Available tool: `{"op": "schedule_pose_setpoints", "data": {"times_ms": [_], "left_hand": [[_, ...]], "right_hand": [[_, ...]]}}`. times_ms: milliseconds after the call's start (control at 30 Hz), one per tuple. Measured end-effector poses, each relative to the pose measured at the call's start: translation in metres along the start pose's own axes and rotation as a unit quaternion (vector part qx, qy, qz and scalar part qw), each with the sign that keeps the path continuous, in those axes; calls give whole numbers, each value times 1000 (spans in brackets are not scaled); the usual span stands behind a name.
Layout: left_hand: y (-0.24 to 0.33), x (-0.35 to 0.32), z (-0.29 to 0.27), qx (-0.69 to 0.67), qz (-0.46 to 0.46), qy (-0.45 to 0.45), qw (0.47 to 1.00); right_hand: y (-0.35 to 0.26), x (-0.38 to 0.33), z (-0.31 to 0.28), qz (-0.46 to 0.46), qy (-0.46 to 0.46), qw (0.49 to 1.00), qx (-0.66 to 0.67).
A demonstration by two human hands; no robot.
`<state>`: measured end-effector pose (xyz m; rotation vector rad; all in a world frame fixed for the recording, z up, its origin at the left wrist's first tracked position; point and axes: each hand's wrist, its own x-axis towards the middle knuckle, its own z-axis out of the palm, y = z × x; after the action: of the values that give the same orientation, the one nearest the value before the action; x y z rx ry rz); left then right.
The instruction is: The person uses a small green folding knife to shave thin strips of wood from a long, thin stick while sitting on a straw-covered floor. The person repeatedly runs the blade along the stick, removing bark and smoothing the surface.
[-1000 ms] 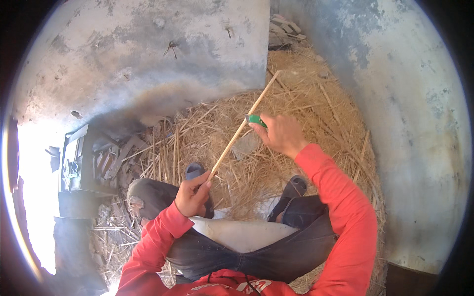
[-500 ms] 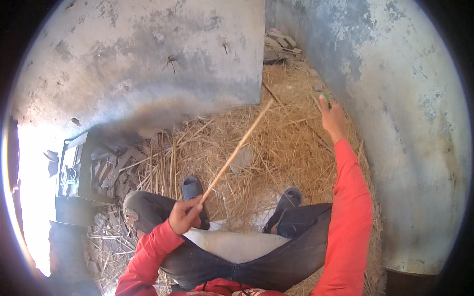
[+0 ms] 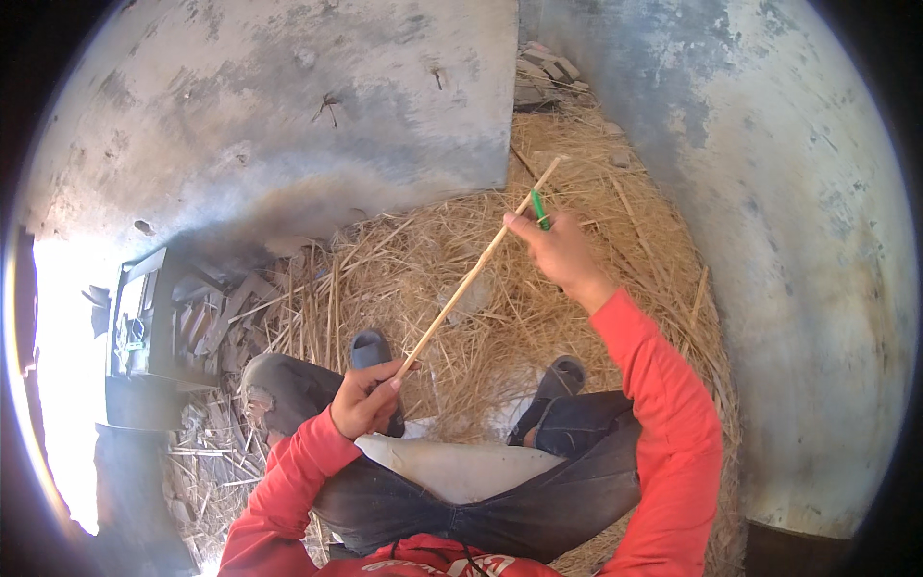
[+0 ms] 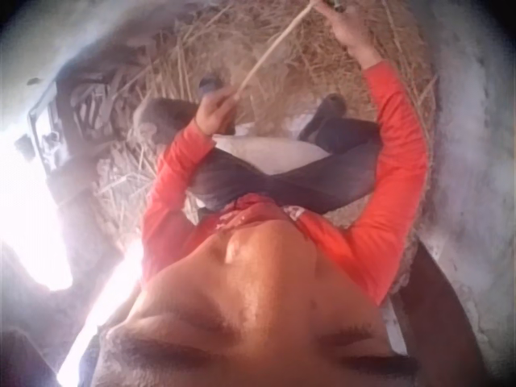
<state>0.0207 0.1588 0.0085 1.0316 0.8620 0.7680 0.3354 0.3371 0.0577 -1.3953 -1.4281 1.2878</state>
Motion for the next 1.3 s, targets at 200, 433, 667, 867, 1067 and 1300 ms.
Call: {"op": "schedule_pose_setpoints", "data": {"times_ms": [200, 433, 667, 867, 1067, 1300], "left_hand": [[-4, 5, -2, 57, 18, 63, 996], [1, 9, -1, 69, 28, 103, 992], [1, 15, 4, 120, 42, 158, 979], [-3, 11, 4, 103, 40, 138, 984], [-9, 5, 1, 105, 49, 139, 984], [-21, -2, 1, 130, 59, 105, 984]], "right_hand": [[11, -27, 41, -123, -66, 977, -163], [11, -94, 96, -178, -164, 901, -361], [23, -65, 95, -186, -87, 900, -385], [18, -31, 60, -140, -3, 918, -370], [33, -83, 101, -265, -149, 859, -412], [27, 25, -17, -125, 114, 908, -383]]}}
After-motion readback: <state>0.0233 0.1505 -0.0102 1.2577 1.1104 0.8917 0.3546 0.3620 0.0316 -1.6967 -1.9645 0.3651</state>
